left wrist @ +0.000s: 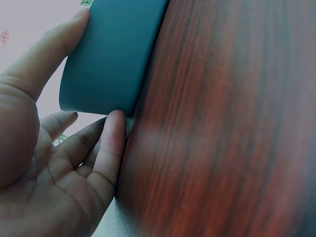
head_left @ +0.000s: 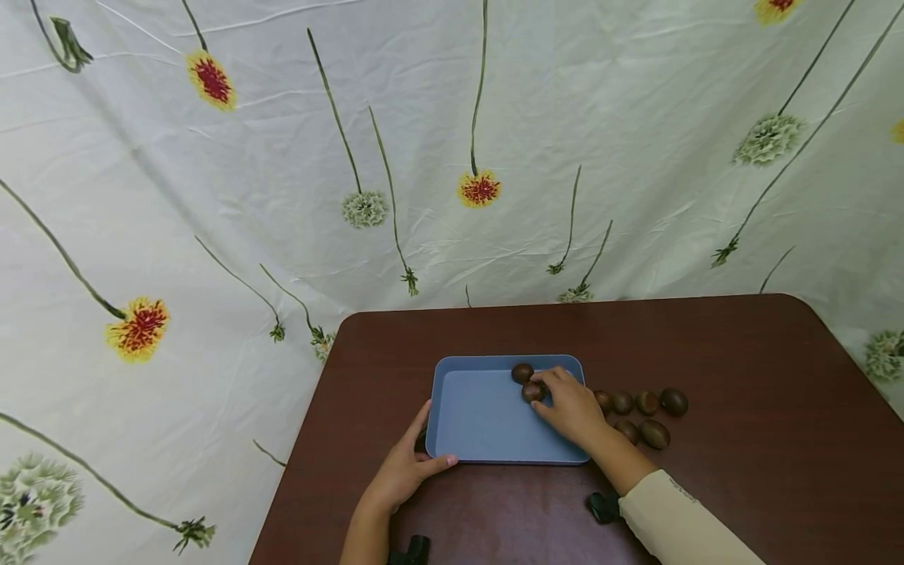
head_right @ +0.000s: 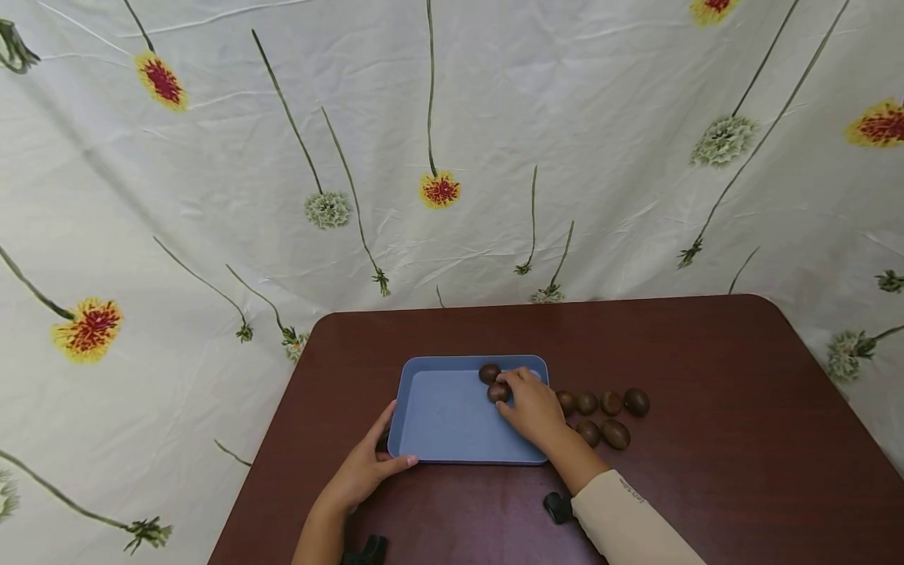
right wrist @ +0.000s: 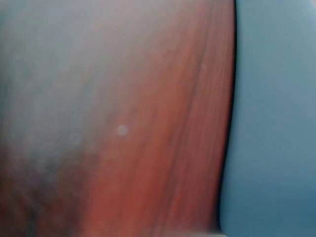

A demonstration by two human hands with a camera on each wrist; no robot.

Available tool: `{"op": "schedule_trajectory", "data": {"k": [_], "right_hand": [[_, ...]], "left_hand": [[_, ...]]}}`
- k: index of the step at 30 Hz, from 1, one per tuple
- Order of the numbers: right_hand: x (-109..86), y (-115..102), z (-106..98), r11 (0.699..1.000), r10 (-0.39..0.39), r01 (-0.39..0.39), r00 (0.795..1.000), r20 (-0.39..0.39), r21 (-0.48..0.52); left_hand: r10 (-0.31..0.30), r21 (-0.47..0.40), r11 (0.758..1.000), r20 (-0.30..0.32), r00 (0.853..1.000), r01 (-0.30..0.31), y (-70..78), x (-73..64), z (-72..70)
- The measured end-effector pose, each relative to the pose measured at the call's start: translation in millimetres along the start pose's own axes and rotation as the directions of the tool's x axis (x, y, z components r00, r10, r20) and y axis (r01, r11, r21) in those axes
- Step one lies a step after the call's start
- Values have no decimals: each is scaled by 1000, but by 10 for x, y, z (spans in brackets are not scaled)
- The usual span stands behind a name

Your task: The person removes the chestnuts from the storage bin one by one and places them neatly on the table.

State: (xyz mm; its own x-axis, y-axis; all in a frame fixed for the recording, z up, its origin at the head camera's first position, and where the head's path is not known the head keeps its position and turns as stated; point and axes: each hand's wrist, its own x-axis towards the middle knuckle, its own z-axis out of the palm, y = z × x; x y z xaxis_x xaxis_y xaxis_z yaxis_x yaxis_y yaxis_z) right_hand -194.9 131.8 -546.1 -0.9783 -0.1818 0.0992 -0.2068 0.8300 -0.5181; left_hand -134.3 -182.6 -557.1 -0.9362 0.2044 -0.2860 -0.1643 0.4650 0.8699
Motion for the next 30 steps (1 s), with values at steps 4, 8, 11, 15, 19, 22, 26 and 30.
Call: {"op": "schedule_trajectory", "data": {"k": [4,8,11,15,19,22,26,30], "right_hand": [[4,3,4,1000,3,-3,1000,9,-1],[6,4,4,1000,3,-3,1000,15,8],[7,5,8,1000,2,-2,1000,15,16],[6,6,16,1000,7,-7,1000,10,26],[6,17,21,999,19,-19,1000,5,50],[6,31,25,997,24,-23,1000,-8,77],[3,52,25,989,20,-14,999,-34,146],[-3,75,11,972,-2,16,998,-61,233]], "left_hand": [[-11,-12,1000,-8,1000,11,4,7,3],[-8,-10,1000,-5,1000,8,5,15,3],[-6,-6,1000,-1,1000,6,3,17,2],[-4,0,1000,2,1000,4,-6,14,0],[0,8,1000,5,1000,0,-6,13,-2],[-6,9,1000,5,1000,5,-5,18,-3],[-10,4,1000,5,1000,10,-9,23,-3],[-11,-4,1000,5,1000,11,-6,24,-4]]}}
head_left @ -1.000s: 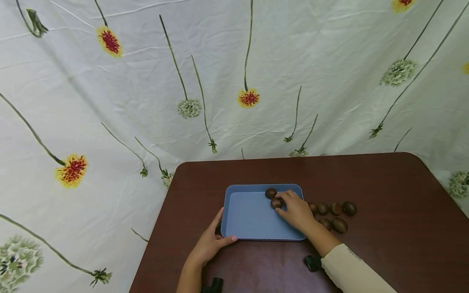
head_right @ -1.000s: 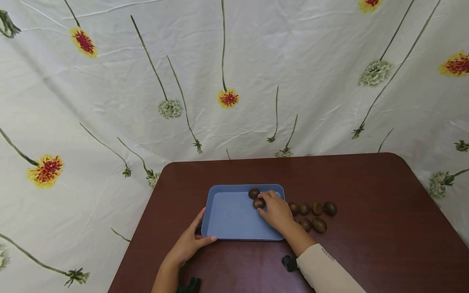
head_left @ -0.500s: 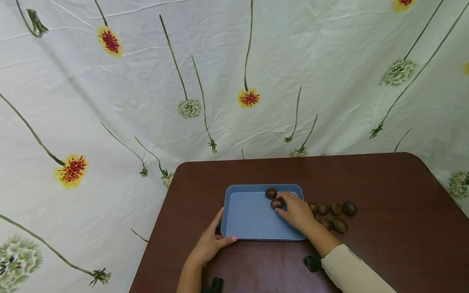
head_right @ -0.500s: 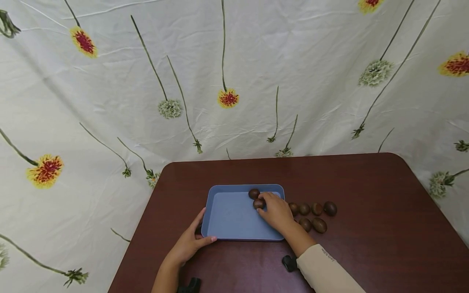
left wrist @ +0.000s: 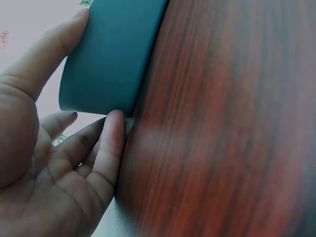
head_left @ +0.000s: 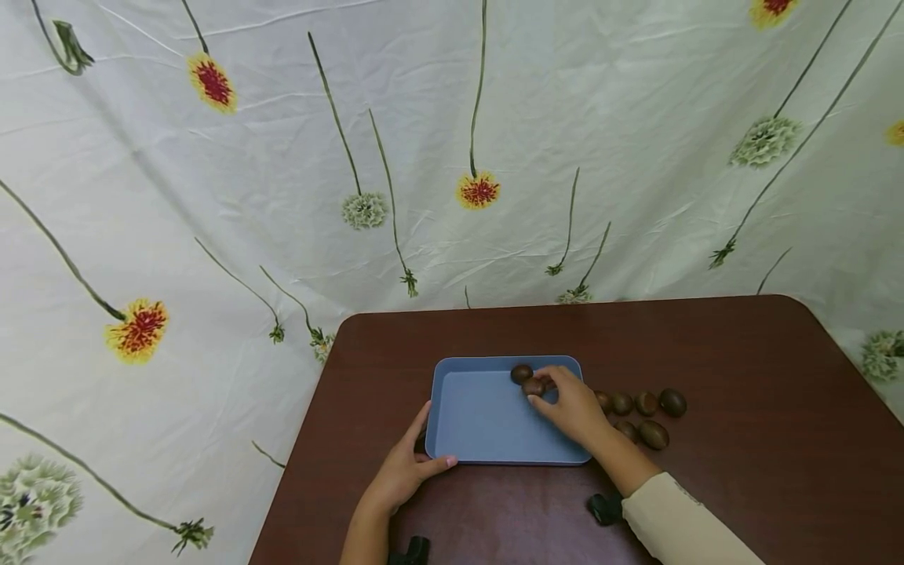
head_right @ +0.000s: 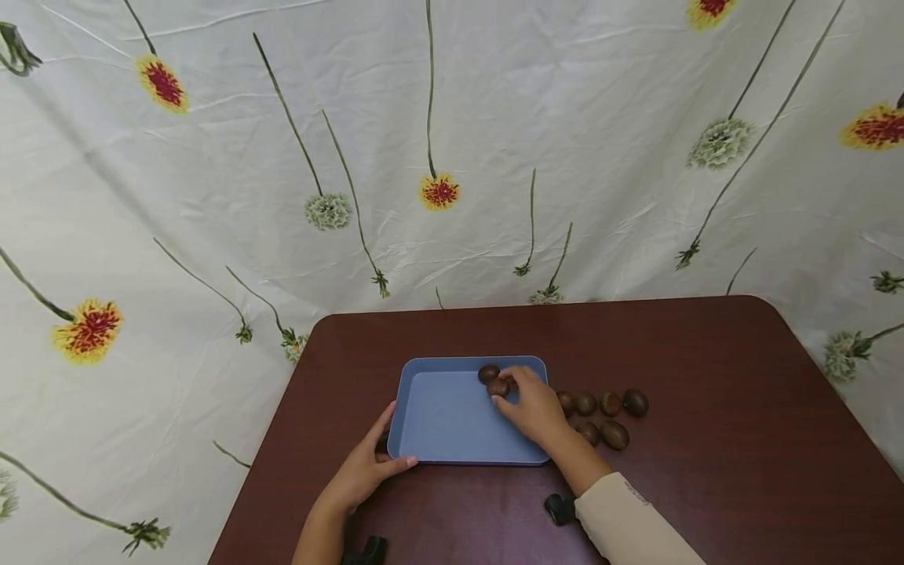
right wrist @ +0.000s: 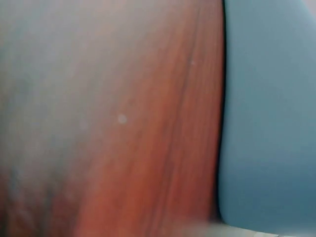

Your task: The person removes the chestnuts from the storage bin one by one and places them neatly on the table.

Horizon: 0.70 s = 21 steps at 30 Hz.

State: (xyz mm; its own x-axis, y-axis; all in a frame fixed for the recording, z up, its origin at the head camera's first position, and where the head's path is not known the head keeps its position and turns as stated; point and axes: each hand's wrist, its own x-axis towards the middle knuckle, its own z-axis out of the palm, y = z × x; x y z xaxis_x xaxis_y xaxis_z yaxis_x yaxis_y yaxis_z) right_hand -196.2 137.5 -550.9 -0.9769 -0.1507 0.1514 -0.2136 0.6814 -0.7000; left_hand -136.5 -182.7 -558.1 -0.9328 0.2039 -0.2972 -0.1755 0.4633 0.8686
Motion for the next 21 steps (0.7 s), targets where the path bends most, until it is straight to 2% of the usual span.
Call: {"op": "schedule_trajectory", "data": {"k": [5,11,16,21], "right_hand": [[-9,21,-74,990,-4,7,1000,-22,139],[-54,39,-211,955,47,-46,999,3,293],[-142,25,-333,947,83,-87,996,26,310],[-272,49,-451,946,101,-92,995,-14,310]], "left_hand": [[-1,5,1000,-4,1000,1,4,-6,1],[-5,11,1000,2,1000,5,4,-19,2],[-8,3,1000,3,1000,8,-6,-13,-9],[-4,-1,1000,5,1000,4,-2,-6,-5]]}}
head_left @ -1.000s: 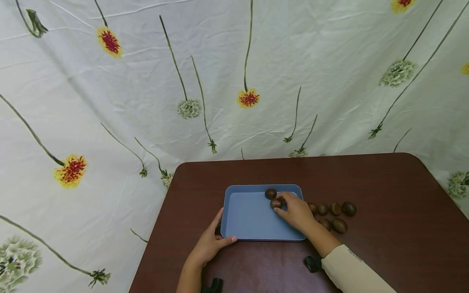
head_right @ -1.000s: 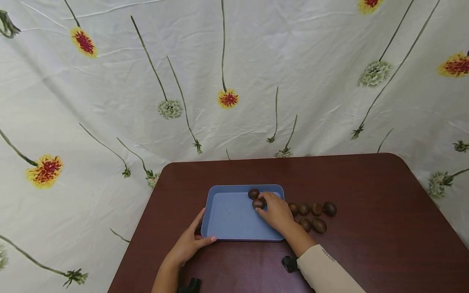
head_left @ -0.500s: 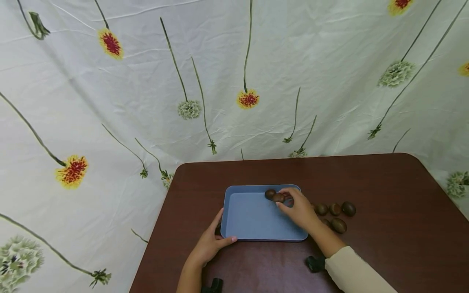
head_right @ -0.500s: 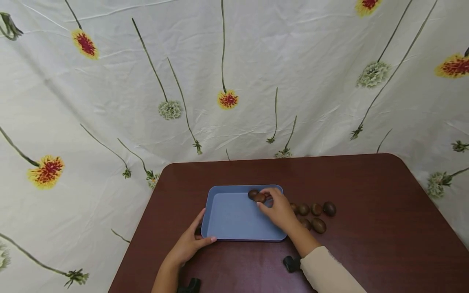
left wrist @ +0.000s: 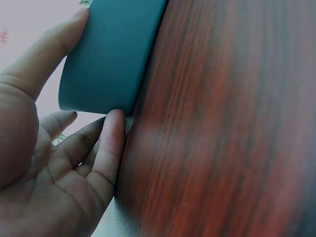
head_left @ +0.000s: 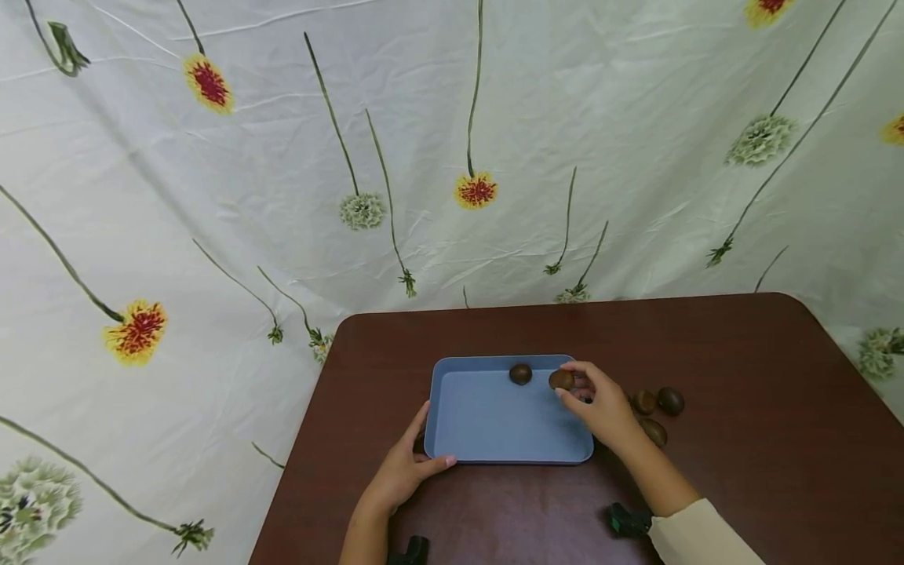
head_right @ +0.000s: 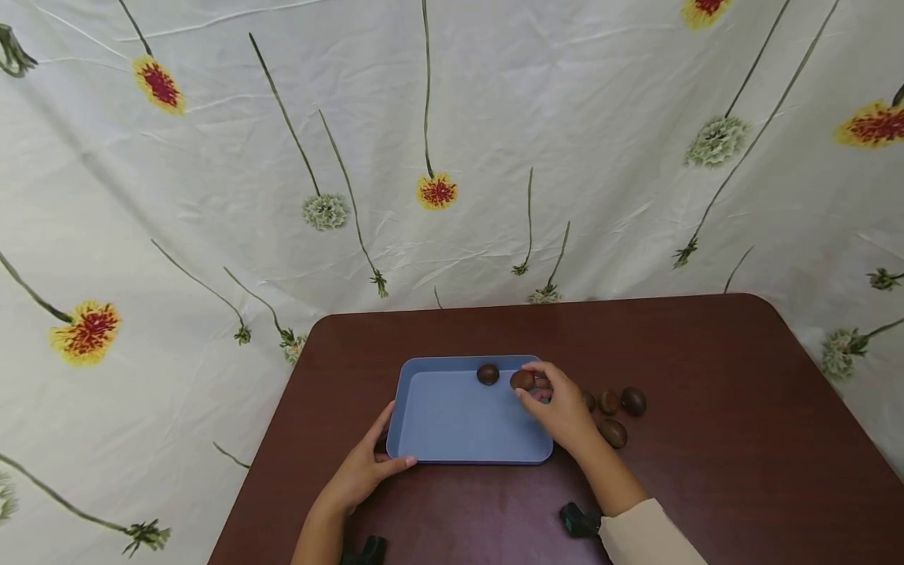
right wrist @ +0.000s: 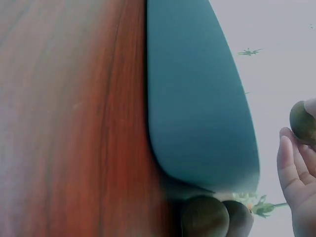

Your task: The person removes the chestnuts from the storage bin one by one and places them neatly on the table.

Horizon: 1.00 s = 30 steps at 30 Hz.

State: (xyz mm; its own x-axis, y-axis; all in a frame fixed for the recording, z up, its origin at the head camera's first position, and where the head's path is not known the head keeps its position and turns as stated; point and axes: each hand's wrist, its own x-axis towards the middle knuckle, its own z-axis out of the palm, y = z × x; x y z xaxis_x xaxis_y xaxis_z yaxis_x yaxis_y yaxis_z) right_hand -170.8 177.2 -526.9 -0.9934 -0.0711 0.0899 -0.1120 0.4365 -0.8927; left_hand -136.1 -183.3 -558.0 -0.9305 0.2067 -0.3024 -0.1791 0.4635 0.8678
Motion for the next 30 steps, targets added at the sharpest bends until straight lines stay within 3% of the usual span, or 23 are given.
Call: {"op": "schedule_trajectory", "data": {"k": [5,10,21,30], "right_hand": [[-129,23,-103,998,-20,23,999,-44,62],[-292,66,-208,993,12,1,994,-111,114],[-638,195,-519,998,56,-56,983,-177,9],[-840,374,-757,995,37,-57,971,-237,-76]], "left_hand": [[0,-1,1000,-3,1000,0,-3,-1,5],[0,-3,1000,-2,1000,0,2,2,8],[0,-7,1000,-6,1000,0,-5,0,12],[11,-2,1000,-1,1000,-11,-10,-8,5]]}}
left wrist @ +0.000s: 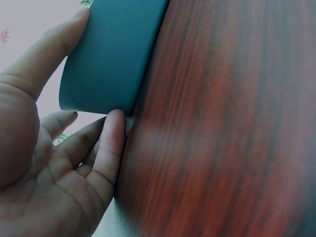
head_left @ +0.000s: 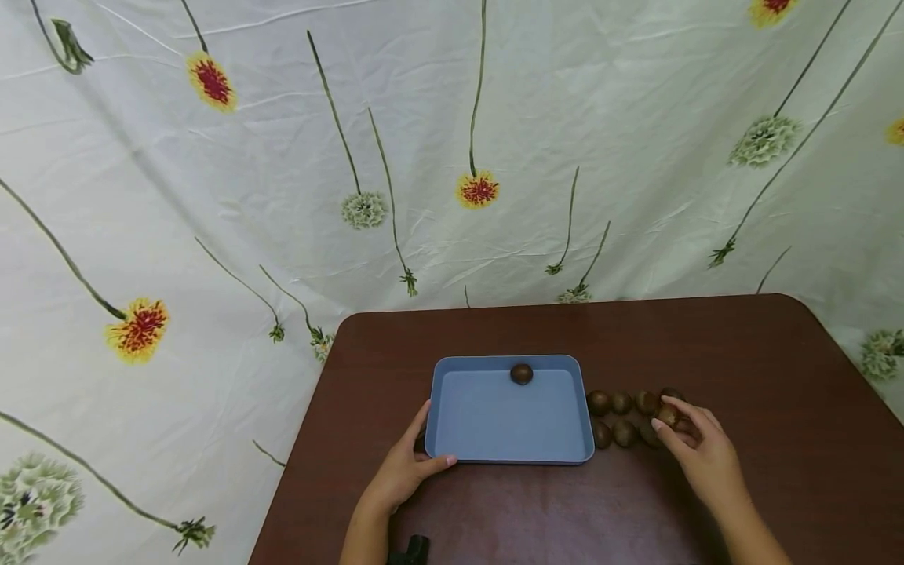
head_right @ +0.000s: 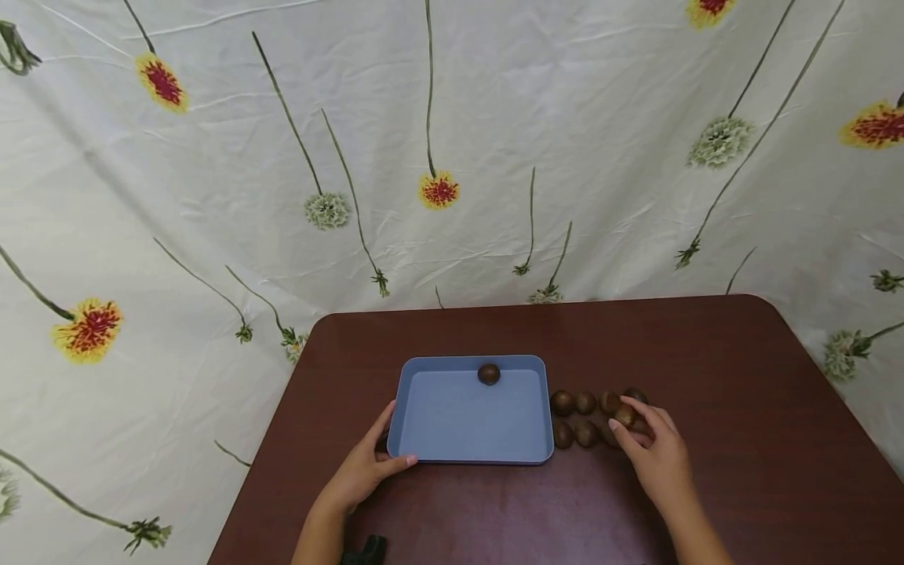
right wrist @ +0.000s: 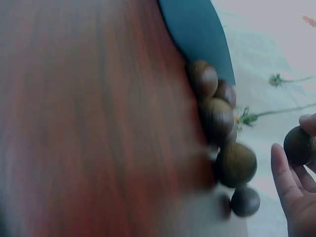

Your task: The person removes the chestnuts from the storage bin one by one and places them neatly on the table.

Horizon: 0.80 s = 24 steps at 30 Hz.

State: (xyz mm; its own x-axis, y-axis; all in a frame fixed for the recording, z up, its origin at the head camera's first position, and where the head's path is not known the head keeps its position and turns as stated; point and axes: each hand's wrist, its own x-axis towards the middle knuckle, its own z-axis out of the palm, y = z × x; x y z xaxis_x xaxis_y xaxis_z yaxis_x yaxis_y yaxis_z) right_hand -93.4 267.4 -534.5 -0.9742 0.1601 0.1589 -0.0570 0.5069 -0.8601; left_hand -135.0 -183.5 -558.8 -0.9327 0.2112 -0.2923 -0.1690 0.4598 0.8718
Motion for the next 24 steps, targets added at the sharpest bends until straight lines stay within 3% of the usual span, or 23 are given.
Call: {"op": "schedule_trajectory", "data": {"k": [5,12,24], "right_hand": [[-45,98,-112,995,84,-84,996,5,-51],[-62,233,-252,964,220,-205,973,70,-171],[12,320,-332,925,268,-205,948,170,-320]], "left_hand": [[-6,-7,1000,8,1000,6,0,5,-5],[-6,-15,1000,16,1000,6,-4,17,-8],[-4,-7,1000,6,1000,4,-16,18,-6]]}}
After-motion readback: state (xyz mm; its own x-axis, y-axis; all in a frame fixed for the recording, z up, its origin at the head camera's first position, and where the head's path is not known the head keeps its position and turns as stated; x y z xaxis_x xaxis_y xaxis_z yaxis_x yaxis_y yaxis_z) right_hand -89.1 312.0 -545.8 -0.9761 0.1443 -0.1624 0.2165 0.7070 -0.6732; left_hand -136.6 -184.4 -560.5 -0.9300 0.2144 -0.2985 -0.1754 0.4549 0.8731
